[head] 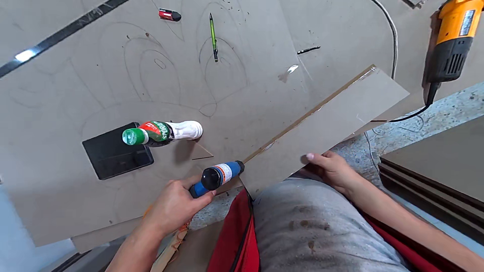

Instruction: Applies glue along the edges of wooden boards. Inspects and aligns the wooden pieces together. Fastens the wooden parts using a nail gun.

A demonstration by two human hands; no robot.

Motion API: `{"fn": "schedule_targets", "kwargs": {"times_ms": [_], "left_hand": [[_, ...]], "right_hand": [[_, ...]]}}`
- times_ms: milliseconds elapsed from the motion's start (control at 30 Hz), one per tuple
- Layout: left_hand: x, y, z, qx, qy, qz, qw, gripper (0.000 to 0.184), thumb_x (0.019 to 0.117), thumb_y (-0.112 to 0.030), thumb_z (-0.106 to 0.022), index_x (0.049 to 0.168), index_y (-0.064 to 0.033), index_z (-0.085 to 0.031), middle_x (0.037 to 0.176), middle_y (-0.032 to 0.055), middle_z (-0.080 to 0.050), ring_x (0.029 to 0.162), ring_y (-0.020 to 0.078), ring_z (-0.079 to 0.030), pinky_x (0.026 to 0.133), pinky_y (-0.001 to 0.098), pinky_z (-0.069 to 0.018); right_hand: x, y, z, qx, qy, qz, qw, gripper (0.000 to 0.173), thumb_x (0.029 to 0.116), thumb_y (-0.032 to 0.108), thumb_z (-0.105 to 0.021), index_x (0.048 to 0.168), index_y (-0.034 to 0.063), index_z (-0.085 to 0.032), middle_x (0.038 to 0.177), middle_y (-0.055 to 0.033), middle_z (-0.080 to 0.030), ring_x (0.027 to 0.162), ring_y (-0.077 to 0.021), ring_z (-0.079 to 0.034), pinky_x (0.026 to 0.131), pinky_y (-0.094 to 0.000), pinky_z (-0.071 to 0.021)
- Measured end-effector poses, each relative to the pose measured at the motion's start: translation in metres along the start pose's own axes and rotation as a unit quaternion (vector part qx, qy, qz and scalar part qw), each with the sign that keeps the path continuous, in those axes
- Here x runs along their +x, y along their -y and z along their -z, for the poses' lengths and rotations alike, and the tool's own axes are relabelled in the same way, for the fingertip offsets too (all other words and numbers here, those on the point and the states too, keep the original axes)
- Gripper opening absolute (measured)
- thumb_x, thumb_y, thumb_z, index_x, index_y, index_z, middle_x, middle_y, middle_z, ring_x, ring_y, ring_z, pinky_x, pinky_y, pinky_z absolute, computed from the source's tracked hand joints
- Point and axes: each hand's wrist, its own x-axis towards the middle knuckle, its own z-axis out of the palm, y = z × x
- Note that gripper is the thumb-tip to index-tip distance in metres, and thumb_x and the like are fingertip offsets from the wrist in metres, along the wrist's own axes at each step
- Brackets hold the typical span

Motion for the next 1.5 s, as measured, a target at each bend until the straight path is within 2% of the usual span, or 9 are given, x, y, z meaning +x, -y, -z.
{"fn": "schedule_targets", "kwargs": {"times_ms": [67, 167, 267, 467, 633, 833, 1500], "left_hand": [[0.0, -0.001, 0.0, -0.005, 0.0, 0.001, 1.0, 0.027, 0.0748, -0.056, -0.069, 0.085, -0.0308, -0.075, 0.067, -0.0146, -0.066, 0.059, -0.0023, -0.062, 0.052, 0.0272, -0.0532], [-0.001, 0.0, 0.0, 0.004, 0.0, -0.008, 1.0, 0.028, 0.0751, -0.057, -0.068, 0.084, -0.0314, -0.075, 0.067, -0.0152, -0.066, 0.06, -0.003, -0.063, 0.052, 0.0268, -0.0532], [-0.003, -0.001, -0.003, 0.019, -0.002, -0.015, 1.0, 0.027, 0.0754, -0.057, -0.067, 0.083, -0.031, -0.074, 0.067, -0.0155, -0.065, 0.06, -0.0034, -0.062, 0.052, 0.0264, -0.0521], [-0.003, 0.0, -0.004, 0.037, -0.011, -0.045, 0.998, 0.03, 0.0763, -0.056, -0.066, 0.087, -0.0296, -0.075, 0.07, -0.0155, -0.067, 0.063, -0.0046, -0.063, 0.055, 0.026, -0.0542], [-0.004, -0.004, -0.005, 0.029, -0.019, -0.035, 0.999, 0.031, 0.0766, -0.055, -0.066, 0.09, -0.0287, -0.075, 0.071, -0.0143, -0.068, 0.064, -0.0027, -0.065, 0.057, 0.0291, -0.0562], [-0.001, -0.008, -0.005, 0.027, -0.026, -0.035, 0.999, 0.03, 0.0762, -0.053, -0.067, 0.089, -0.0283, -0.076, 0.071, -0.0145, -0.068, 0.063, -0.0042, -0.064, 0.056, 0.0258, -0.0549], [0.015, -0.029, -0.003, 0.045, -0.02, -0.045, 0.998, 0.023, 0.0759, -0.05, -0.067, 0.084, -0.0293, -0.074, 0.066, -0.0157, -0.064, 0.058, -0.0048, -0.06, 0.05, 0.0251, -0.0514]], "right_hand": [[0.009, -0.007, -0.009, 0.059, 0.038, 0.007, 0.998, 0.026, 0.0898, 0.009, -0.076, 0.113, -0.0008, -0.068, 0.103, -0.0171, -0.074, 0.093, -0.0264, -0.074, 0.089, -0.0465, -0.0621], [0.009, -0.007, -0.007, 0.066, 0.043, 0.005, 0.997, 0.02, 0.09, 0.003, -0.074, 0.109, -0.0005, -0.069, 0.101, -0.0165, -0.074, 0.09, -0.0264, -0.075, 0.086, -0.0459, -0.0634], [0.008, -0.006, -0.005, 0.064, 0.053, 0.002, 0.997, 0.02, 0.0915, 0.002, -0.072, 0.111, -0.0005, -0.069, 0.103, -0.0171, -0.074, 0.092, -0.0272, -0.074, 0.087, -0.0465, -0.0631], [0.009, -0.005, -0.003, 0.064, 0.053, -0.002, 0.997, 0.021, 0.0914, 0.002, -0.072, 0.112, -0.0008, -0.068, 0.103, -0.0178, -0.074, 0.091, -0.0282, -0.075, 0.086, -0.047, -0.0634], [0.01, -0.004, -0.004, 0.069, 0.056, -0.002, 0.996, 0.021, 0.0925, 0.001, -0.07, 0.113, -0.0009, -0.067, 0.102, -0.0172, -0.074, 0.09, -0.0279, -0.075, 0.085, -0.0462, -0.0639], [0.011, -0.003, -0.006, 0.075, 0.051, -0.009, 0.996, 0.018, 0.0926, -0.001, -0.069, 0.111, -0.0014, -0.067, 0.1, -0.0173, -0.075, 0.088, -0.0273, -0.075, 0.083, -0.0452, -0.0644], [0.012, 0.0, -0.005, 0.09, 0.058, -0.021, 0.994, 0.02, 0.0937, -0.003, -0.068, 0.113, -0.0028, -0.066, 0.102, -0.0199, -0.074, 0.089, -0.0304, -0.076, 0.084, -0.0458, -0.0643]]}}
